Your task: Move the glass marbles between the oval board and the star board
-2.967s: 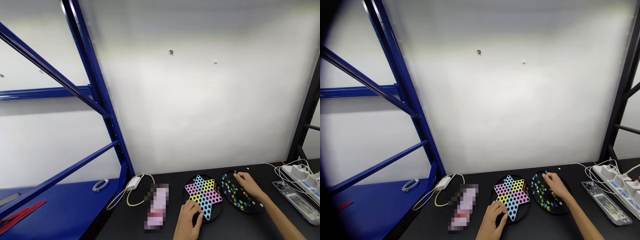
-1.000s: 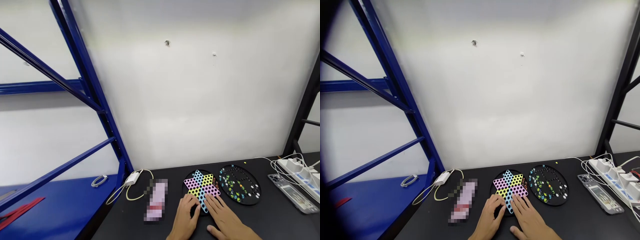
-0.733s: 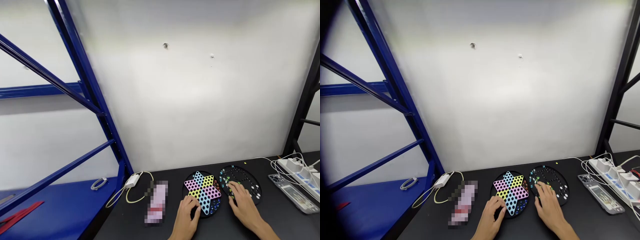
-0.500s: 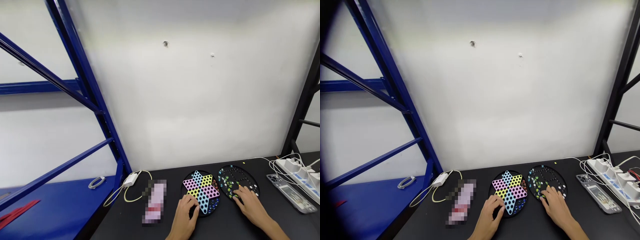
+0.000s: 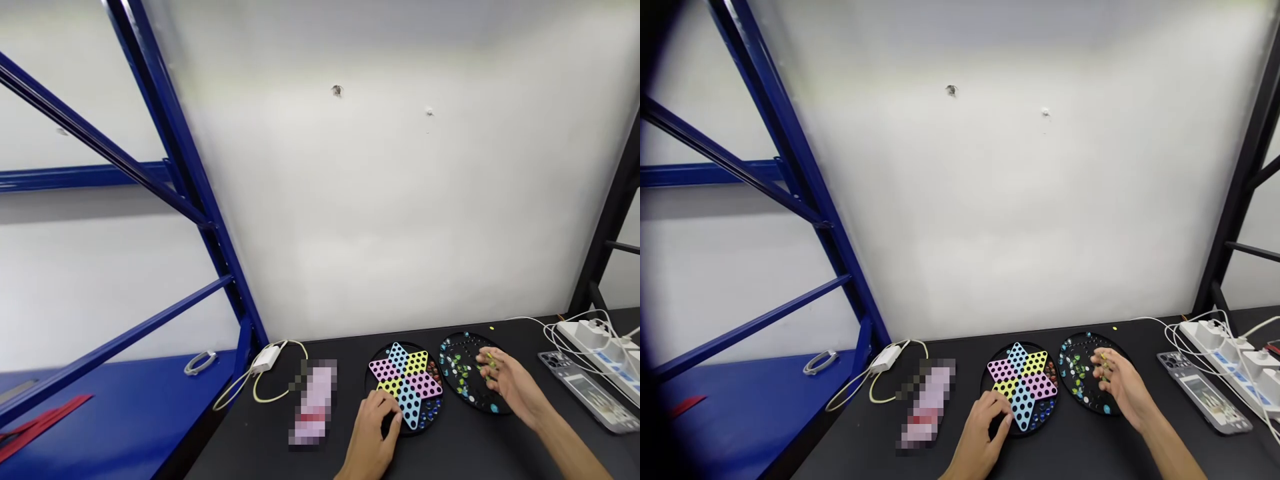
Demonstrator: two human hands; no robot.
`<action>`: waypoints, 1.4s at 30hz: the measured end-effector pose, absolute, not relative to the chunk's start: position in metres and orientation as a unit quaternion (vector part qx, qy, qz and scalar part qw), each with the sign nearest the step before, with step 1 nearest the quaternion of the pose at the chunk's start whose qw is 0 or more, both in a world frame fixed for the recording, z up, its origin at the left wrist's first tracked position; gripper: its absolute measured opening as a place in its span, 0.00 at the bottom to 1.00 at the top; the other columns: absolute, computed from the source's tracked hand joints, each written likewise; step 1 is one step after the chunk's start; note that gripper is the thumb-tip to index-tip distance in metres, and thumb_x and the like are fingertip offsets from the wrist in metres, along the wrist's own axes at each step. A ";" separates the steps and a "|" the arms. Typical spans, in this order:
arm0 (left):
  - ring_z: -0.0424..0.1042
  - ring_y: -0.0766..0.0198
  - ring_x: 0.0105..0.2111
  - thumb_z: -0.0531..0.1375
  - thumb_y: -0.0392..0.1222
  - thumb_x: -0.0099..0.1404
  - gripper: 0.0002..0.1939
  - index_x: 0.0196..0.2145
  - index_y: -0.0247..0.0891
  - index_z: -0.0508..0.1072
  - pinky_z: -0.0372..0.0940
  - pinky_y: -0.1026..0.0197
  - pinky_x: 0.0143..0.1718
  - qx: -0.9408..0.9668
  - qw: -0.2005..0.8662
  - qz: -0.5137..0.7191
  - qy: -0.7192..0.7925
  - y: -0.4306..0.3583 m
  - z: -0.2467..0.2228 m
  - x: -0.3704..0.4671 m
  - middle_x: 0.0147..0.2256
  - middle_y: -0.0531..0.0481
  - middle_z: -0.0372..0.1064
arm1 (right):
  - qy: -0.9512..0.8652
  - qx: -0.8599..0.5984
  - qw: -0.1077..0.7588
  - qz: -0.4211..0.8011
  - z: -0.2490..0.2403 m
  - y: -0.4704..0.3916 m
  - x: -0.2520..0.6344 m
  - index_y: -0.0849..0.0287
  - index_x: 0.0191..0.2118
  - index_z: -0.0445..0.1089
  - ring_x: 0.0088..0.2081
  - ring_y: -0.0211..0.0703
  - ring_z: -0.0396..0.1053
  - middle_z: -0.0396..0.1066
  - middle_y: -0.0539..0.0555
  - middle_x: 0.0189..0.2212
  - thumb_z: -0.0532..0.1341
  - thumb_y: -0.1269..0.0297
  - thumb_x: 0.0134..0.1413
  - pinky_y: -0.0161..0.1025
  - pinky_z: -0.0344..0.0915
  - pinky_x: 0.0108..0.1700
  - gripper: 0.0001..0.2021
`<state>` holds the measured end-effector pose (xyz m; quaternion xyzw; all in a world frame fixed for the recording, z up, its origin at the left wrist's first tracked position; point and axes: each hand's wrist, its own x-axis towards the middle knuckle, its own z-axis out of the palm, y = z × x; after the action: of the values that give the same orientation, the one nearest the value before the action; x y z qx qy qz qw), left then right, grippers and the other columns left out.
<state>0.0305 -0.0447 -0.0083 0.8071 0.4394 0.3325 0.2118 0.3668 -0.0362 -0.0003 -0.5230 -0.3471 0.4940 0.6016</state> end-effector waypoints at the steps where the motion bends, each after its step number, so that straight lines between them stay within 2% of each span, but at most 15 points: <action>1: 0.72 0.57 0.41 0.55 0.44 0.74 0.10 0.35 0.43 0.73 0.66 0.53 0.46 0.806 0.213 0.332 0.441 -0.045 -0.007 0.031 0.40 0.48 0.75 | -0.335 -0.512 0.607 0.508 0.000 -0.033 0.367 0.53 0.37 0.71 0.26 0.40 0.66 0.71 0.51 0.30 0.63 0.45 0.49 0.35 0.59 0.24 0.17; 4: 0.72 0.57 0.41 0.55 0.45 0.74 0.11 0.34 0.43 0.73 0.66 0.53 0.46 0.806 0.216 0.328 0.444 -0.046 -0.006 0.031 0.39 0.48 0.75 | -0.419 -0.574 0.536 0.455 -0.009 -0.025 0.362 0.54 0.30 0.69 0.20 0.37 0.56 0.61 0.46 0.21 0.59 0.45 0.52 0.35 0.50 0.21 0.16; 5: 0.72 0.57 0.41 0.55 0.45 0.74 0.11 0.34 0.43 0.73 0.66 0.53 0.46 0.806 0.216 0.328 0.443 -0.046 -0.005 0.031 0.39 0.48 0.75 | -0.474 -0.606 0.490 0.409 -0.013 -0.023 0.359 0.54 0.28 0.68 0.20 0.38 0.57 0.60 0.46 0.19 0.58 0.45 0.53 0.35 0.51 0.21 0.17; 7: 0.72 0.57 0.41 0.55 0.46 0.74 0.11 0.35 0.43 0.73 0.66 0.53 0.46 0.807 0.217 0.329 0.440 -0.045 -0.006 0.031 0.40 0.48 0.75 | -0.576 -0.654 0.388 0.301 -0.022 -0.022 0.352 0.54 0.26 0.66 0.25 0.42 0.64 0.64 0.48 0.21 0.55 0.47 0.56 0.37 0.57 0.27 0.17; 10: 0.72 0.57 0.42 0.55 0.46 0.74 0.11 0.35 0.43 0.73 0.66 0.54 0.46 0.807 0.216 0.326 0.442 -0.045 -0.007 0.030 0.40 0.47 0.75 | -0.657 -0.687 0.256 0.176 -0.030 -0.025 0.339 0.54 0.33 0.69 0.37 0.49 0.72 0.74 0.54 0.33 0.55 0.52 0.59 0.40 0.63 0.38 0.13; 12: 0.72 0.57 0.42 0.55 0.45 0.74 0.10 0.35 0.43 0.73 0.66 0.54 0.46 0.807 0.215 0.323 0.445 -0.045 -0.008 0.029 0.40 0.48 0.74 | -0.682 -0.692 0.196 0.134 -0.031 -0.028 0.332 0.55 0.39 0.69 0.43 0.52 0.74 0.76 0.57 0.40 0.53 0.56 0.61 0.42 0.63 0.42 0.11; 18: 0.72 0.57 0.41 0.53 0.46 0.75 0.13 0.34 0.43 0.72 0.65 0.54 0.46 0.810 0.216 0.314 0.446 -0.044 -0.006 0.030 0.40 0.48 0.74 | -0.722 -0.680 0.085 0.095 -0.029 -0.029 0.326 0.57 0.44 0.67 0.42 0.55 0.76 0.76 0.62 0.42 0.46 0.63 0.68 0.42 0.63 0.39 0.13; 23: 0.73 0.57 0.41 0.53 0.45 0.75 0.14 0.33 0.43 0.72 0.65 0.54 0.46 0.809 0.215 0.320 0.443 -0.046 -0.002 0.032 0.39 0.48 0.75 | -0.723 -0.685 0.016 0.085 -0.037 -0.022 0.325 0.68 0.55 0.66 0.42 0.62 0.77 0.74 0.74 0.48 0.48 0.74 0.60 0.46 0.63 0.40 0.20; 27: 0.72 0.57 0.42 0.52 0.45 0.75 0.13 0.33 0.43 0.72 0.65 0.53 0.46 0.809 0.218 0.315 0.446 -0.047 -0.003 0.031 0.40 0.48 0.74 | -0.718 -0.683 0.039 0.128 -0.040 -0.014 0.326 0.69 0.57 0.65 0.44 0.64 0.76 0.75 0.75 0.47 0.54 0.74 0.54 0.49 0.63 0.45 0.24; 30: 0.72 0.56 0.42 0.53 0.44 0.75 0.13 0.34 0.43 0.72 0.64 0.52 0.47 0.808 0.221 0.309 0.451 -0.046 -0.005 0.031 0.40 0.48 0.74 | -0.708 -0.678 0.090 0.173 -0.036 -0.008 0.333 0.63 0.48 0.69 0.41 0.59 0.76 0.77 0.68 0.38 0.53 0.69 0.58 0.47 0.63 0.43 0.15; 31: 0.72 0.56 0.42 0.53 0.44 0.75 0.12 0.34 0.43 0.72 0.64 0.52 0.47 0.807 0.221 0.308 0.452 -0.046 -0.005 0.031 0.40 0.48 0.74 | -0.701 -0.676 0.120 0.194 -0.034 -0.006 0.337 0.60 0.43 0.69 0.39 0.56 0.75 0.77 0.64 0.36 0.52 0.66 0.60 0.46 0.64 0.41 0.11; 34: 0.72 0.56 0.42 0.53 0.44 0.74 0.11 0.34 0.43 0.72 0.64 0.52 0.47 0.809 0.223 0.305 0.451 -0.046 -0.005 0.031 0.41 0.48 0.74 | -0.636 -0.657 0.260 0.310 -0.030 0.000 0.348 0.55 0.33 0.63 0.29 0.42 0.69 0.70 0.52 0.27 0.47 0.58 0.65 0.36 0.62 0.31 0.13; 37: 0.72 0.56 0.42 0.53 0.43 0.74 0.11 0.34 0.43 0.71 0.64 0.52 0.47 0.809 0.221 0.305 0.451 -0.046 -0.004 0.031 0.40 0.49 0.74 | -0.459 -0.582 0.431 0.513 -0.030 0.002 0.356 0.54 0.33 0.63 0.18 0.32 0.53 0.60 0.44 0.20 0.55 0.52 0.60 0.30 0.47 0.19 0.12; 39: 0.72 0.56 0.42 0.53 0.44 0.74 0.11 0.34 0.43 0.72 0.65 0.52 0.47 0.809 0.219 0.307 0.451 -0.046 -0.004 0.031 0.40 0.49 0.74 | -0.340 -0.504 0.509 0.610 -0.031 0.002 0.360 0.55 0.34 0.65 0.16 0.29 0.48 0.58 0.42 0.20 0.62 0.54 0.54 0.28 0.41 0.17 0.10; 42: 0.73 0.57 0.42 0.53 0.44 0.74 0.12 0.34 0.43 0.72 0.65 0.53 0.47 0.810 0.215 0.311 0.448 -0.046 -0.004 0.031 0.40 0.48 0.74 | -0.256 -0.434 0.563 0.655 -0.029 0.000 0.362 0.56 0.35 0.66 0.17 0.29 0.52 0.60 0.44 0.21 0.64 0.60 0.52 0.25 0.44 0.16 0.08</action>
<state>0.0315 -0.0459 -0.0041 0.8102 0.4480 0.3106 0.2152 0.3623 -0.0004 -0.0292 -0.4343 -0.2562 0.6547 0.5631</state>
